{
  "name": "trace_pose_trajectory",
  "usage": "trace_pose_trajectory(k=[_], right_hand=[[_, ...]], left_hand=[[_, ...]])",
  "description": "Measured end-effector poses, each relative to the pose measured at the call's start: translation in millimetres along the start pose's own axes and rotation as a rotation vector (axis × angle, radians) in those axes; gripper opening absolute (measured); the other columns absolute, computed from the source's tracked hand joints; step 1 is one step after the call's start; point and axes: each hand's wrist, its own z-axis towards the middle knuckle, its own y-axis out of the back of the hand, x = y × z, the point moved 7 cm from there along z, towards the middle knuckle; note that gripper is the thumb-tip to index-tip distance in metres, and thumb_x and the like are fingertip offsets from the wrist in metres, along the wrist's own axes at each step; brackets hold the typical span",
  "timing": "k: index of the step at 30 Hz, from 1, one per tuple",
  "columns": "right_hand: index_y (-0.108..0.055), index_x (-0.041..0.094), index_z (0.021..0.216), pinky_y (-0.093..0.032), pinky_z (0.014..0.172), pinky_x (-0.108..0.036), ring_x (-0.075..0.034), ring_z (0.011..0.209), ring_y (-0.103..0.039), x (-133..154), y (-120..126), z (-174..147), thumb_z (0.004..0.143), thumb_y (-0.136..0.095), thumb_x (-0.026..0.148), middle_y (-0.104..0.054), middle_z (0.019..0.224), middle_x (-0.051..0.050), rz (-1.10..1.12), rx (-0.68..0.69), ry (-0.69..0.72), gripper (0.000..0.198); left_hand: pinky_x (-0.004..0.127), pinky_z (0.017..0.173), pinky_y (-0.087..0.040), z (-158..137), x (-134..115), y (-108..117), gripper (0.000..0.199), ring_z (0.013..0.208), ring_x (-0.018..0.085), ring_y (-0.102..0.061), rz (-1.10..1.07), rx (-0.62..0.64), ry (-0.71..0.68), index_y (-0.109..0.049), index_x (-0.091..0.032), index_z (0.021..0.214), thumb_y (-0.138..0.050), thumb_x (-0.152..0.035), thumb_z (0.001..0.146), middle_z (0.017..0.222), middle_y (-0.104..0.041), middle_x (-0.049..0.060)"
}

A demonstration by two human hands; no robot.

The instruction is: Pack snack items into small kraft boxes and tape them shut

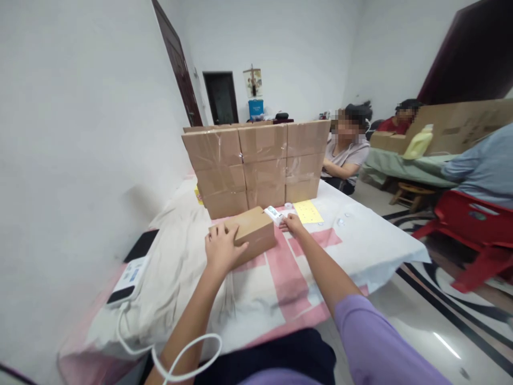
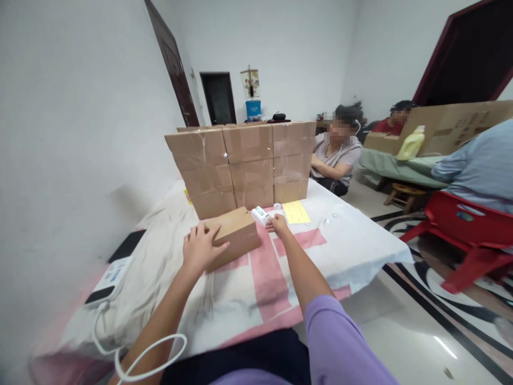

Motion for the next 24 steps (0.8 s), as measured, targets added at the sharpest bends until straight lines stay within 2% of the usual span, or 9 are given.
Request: trace_pose_trajectory(k=[2,5,7,10,14,18,21,24], right_hand=[[-0.058,0.013,0.095,-0.053,0.050,-0.017,-0.008,0.057,-0.063,0.2,-1.5,-1.7,0.101,-0.061,0.023,-0.063,0.074,0.002,-0.046,-0.028,-0.028,0.013],[-0.063,0.011,0.108,-0.055,0.055,-0.020,-0.009,0.065,-0.063,3.5,-5.2,-8.8,0.102,-0.061,0.030,-0.065,0.087,-0.001,-0.109,-0.079,-0.041,0.019],[-0.063,0.011,0.109,-0.055,0.057,-0.021,-0.009,0.067,-0.063,7.0,-7.1,-18.3,0.101,-0.062,0.030,-0.065,0.090,-0.002,-0.141,-0.111,-0.024,0.020],[-0.061,0.011,0.100,-0.051,0.052,-0.018,-0.008,0.063,-0.062,13.0,-6.0,-36.3,0.101,-0.062,0.027,-0.064,0.083,0.000,-0.176,-0.135,0.024,0.016],[-0.052,0.015,0.082,-0.034,0.038,-0.016,-0.009,0.048,-0.062,31.1,2.6,-54.9,0.096,-0.067,0.026,-0.060,0.069,0.000,-0.220,-0.126,0.089,0.024],[-0.052,0.016,0.082,-0.030,0.037,-0.016,-0.006,0.043,-0.058,74.7,-3.2,-64.5,0.094,-0.065,0.022,-0.064,0.071,0.000,-0.286,-0.033,0.153,0.019],[-0.056,0.015,0.079,-0.027,0.037,-0.016,-0.007,0.041,-0.053,110.8,-25.3,-70.9,0.088,-0.071,0.020,-0.061,0.062,0.001,-0.367,0.101,0.166,0.018],[-0.058,0.014,0.072,-0.025,0.037,-0.016,-0.008,0.042,-0.051,138.1,-50.4,-78.8,0.081,-0.078,0.019,-0.053,0.051,0.002,-0.447,0.222,0.172,0.022]], left_hand=[[0.049,0.101,-0.040,-0.3,-0.4,-2.4,0.059,0.124,0.036,-0.047,-0.014,0.003,-0.005,-0.063,-0.030,0.134,-0.067,-0.057,0.082,0.132,-0.055,0.016],[0.048,0.103,-0.038,-3.0,0.3,-3.6,0.059,0.125,0.036,-0.047,-0.032,-0.007,-0.003,-0.062,-0.030,0.135,-0.066,-0.056,0.083,0.134,-0.054,0.016],[0.048,0.103,-0.038,-4.4,1.6,-2.9,0.060,0.125,0.035,-0.047,-0.041,-0.018,0.001,-0.062,-0.030,0.135,-0.067,-0.057,0.082,0.134,-0.055,0.015],[0.047,0.101,-0.040,-4.5,2.9,-2.6,0.060,0.122,0.034,-0.049,-0.051,-0.025,0.005,-0.062,-0.031,0.134,-0.068,-0.057,0.081,0.131,-0.057,0.014],[0.048,0.103,-0.040,-4.4,-5.6,-4.6,0.060,0.118,0.033,-0.051,-0.057,-0.020,0.025,-0.062,-0.028,0.135,-0.069,-0.054,0.081,0.129,-0.059,0.013],[0.054,0.103,-0.041,-8.3,-28.3,-4.3,0.058,0.114,0.033,-0.051,-0.064,-0.007,0.096,-0.060,-0.019,0.137,-0.066,-0.045,0.085,0.125,-0.060,0.016],[0.058,0.102,-0.041,-11.4,-43.6,-2.4,0.055,0.113,0.033,-0.051,-0.080,0.013,0.128,-0.059,-0.016,0.138,-0.061,-0.042,0.089,0.122,-0.060,0.016],[0.061,0.102,-0.040,-13.3,-48.6,-1.3,0.054,0.112,0.034,-0.051,-0.098,0.031,0.124,-0.057,-0.015,0.139,-0.059,-0.039,0.091,0.121,-0.061,0.016]])
